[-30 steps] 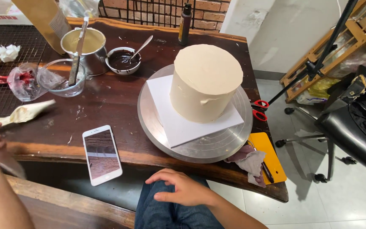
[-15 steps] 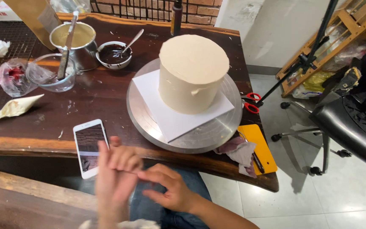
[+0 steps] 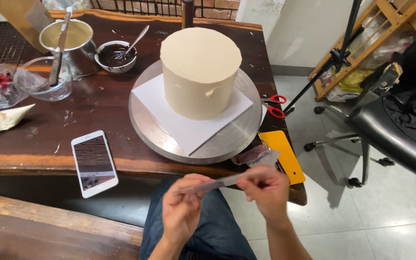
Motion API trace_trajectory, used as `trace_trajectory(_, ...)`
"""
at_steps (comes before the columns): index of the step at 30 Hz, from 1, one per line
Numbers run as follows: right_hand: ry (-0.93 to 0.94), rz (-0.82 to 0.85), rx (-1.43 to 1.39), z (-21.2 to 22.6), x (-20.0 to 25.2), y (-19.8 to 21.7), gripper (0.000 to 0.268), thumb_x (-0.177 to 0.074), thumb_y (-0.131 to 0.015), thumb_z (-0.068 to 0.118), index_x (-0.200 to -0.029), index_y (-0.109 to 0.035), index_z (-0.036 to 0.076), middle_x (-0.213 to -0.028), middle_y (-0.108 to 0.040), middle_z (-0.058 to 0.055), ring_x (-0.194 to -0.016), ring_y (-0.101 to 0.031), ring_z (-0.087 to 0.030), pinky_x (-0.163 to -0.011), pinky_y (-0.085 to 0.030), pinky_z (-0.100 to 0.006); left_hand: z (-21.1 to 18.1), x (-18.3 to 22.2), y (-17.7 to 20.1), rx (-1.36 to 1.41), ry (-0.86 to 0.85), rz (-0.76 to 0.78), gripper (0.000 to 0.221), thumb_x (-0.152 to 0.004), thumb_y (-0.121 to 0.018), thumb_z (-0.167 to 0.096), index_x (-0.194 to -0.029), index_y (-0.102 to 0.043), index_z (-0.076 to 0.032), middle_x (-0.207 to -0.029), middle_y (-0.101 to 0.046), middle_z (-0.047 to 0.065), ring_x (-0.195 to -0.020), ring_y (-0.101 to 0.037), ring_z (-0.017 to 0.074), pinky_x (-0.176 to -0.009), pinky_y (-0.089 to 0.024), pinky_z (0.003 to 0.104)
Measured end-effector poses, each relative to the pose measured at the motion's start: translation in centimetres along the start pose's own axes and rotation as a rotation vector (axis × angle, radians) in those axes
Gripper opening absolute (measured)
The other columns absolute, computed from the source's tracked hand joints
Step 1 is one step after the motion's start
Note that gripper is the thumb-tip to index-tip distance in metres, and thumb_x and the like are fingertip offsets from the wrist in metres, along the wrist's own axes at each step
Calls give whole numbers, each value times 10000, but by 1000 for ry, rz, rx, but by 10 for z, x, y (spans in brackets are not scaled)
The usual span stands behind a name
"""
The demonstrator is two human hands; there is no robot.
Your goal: Frosting and smoothing the sides of a cake using a palette knife and scraper.
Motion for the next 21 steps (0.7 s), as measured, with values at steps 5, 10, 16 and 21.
trace_trajectory(5,-3,-25,-78,6,-3,12,256,-770,-772,-81,-1008,-713,-8,-687,-613,-1,-531,-443,-48,-516,-382,-167,20,-12,-9,-140,54,-44,108,-925,-701,-9,-1027,-686,22,-1114,-700,214,-1056,-705,317,-970,-579,409)
trace_trajectory(10,-3,41,-45,0,-16,7,148,-917,-730,23,-1064,-719,18,-943,-713,-39,-844,-651,-103,-844,-548,-242,37,-25,-7,-51,29,-123,94,-902,-730,40,-984,-684,44,-1064,-696,190,-993,-727,302,-944,-579,358)
trace_trajectory(16,231,111,125,67,-82,21,67,-994,-627,75,-1043,-671,62,-1066,-721,-115,-1015,-690,-224,-957,-586,-364,81,-17,21,-374,684,-289,450,-868,-702,-78,-1282,-692,97,-1181,-765,223,-1060,-732,269,-930,-596,345)
trace_trajectory(21,216,140,488,69,-131,13,56,-938,-685,-34,-945,-661,16,-937,-693,-67,-868,-614,-145,-856,-496,-262,68,-26,40,-364,508,-418,386,-949,-612,-117,-1215,-659,159,-1130,-787,278,-958,-749,258,-903,-611,336)
Point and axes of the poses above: each hand's wrist, its own x-axis away from the middle knuckle, its own y-axis out of the back of the hand, z = x × y, the point moved 9 cm from there along -x, towards the middle knuckle
